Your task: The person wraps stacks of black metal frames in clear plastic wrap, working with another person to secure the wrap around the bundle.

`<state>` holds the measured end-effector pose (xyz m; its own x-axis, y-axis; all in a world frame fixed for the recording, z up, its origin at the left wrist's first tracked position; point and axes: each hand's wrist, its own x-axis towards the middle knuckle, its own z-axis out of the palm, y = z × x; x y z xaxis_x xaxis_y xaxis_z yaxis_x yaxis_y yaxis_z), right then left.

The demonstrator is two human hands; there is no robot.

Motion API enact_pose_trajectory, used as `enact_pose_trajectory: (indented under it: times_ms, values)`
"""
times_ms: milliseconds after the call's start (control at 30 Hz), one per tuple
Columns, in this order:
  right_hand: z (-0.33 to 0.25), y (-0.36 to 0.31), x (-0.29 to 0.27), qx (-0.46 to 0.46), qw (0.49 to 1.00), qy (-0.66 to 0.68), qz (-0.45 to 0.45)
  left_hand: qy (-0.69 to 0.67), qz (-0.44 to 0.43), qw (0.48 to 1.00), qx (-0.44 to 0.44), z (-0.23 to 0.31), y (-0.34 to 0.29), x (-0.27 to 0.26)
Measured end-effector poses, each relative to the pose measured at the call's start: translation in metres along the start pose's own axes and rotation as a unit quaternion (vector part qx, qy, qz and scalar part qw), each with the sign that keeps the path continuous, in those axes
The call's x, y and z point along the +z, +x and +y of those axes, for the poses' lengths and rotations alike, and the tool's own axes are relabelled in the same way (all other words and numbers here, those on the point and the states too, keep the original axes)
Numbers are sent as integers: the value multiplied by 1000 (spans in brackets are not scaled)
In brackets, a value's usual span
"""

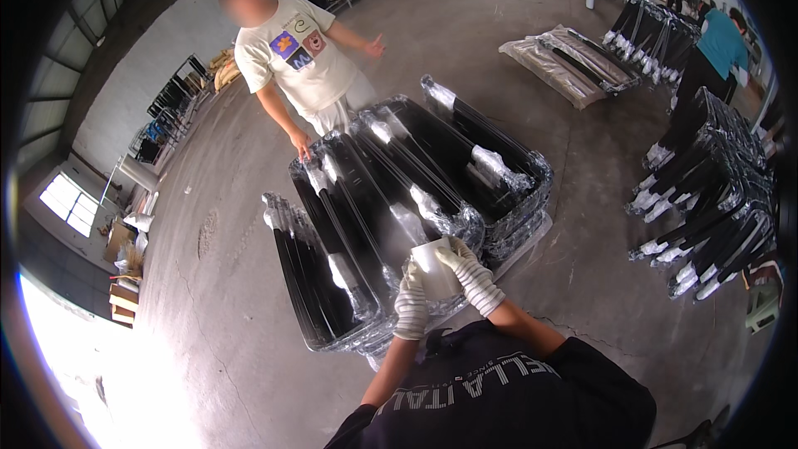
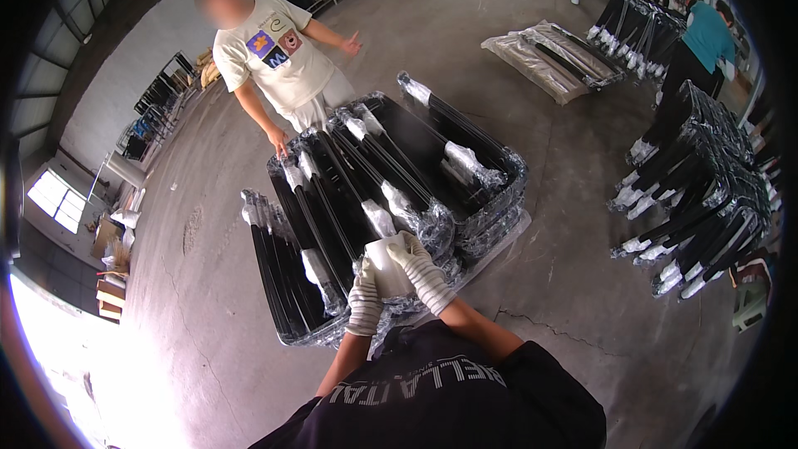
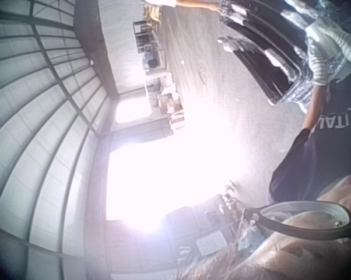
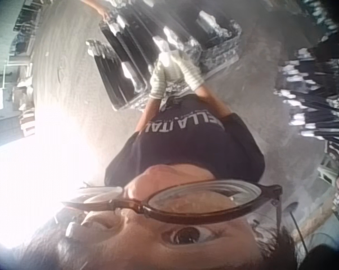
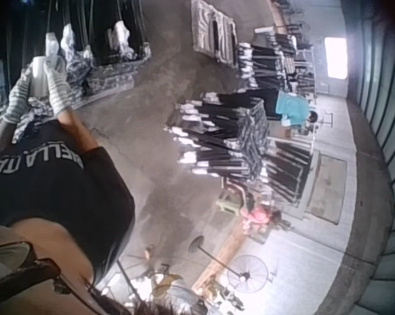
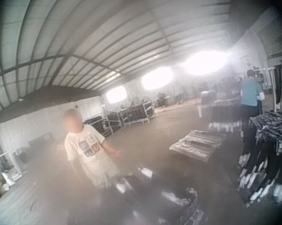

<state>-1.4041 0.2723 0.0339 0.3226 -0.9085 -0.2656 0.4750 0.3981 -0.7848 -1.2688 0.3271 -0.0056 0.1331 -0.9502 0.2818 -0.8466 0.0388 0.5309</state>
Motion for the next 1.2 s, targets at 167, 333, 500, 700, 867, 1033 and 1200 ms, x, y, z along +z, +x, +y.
enact_pose_trajectory:
  times_ms: [167, 333, 500, 700, 867, 1033, 1200]
  values:
    - [6, 4, -1, -11, 1000, -6, -8, -73, -21, 995, -61, -8, -1, 3]
    - [3, -1, 6, -19, 1000, -8, -6, -381, 18, 908, -175, -22, -3, 21]
    - [1, -2, 6, -16, 999, -28, -2, -392, 16, 898, -199, -21, -1, 21]
    - [0, -2, 8, -15, 999, -31, -16, -376, 18, 906, -195, -21, -2, 17]
    - [4, 3, 4, -15, 999, -30, -12, -374, 14, 907, -195, -19, -2, 15]
    - [1, -2, 7, -13, 1000, -15, -6, -401, 13, 893, -206, -22, -2, 22]
    - [-6, -6, 8, 25, 993, -113, 14, -480, -12, 826, -295, -10, 4, 10]
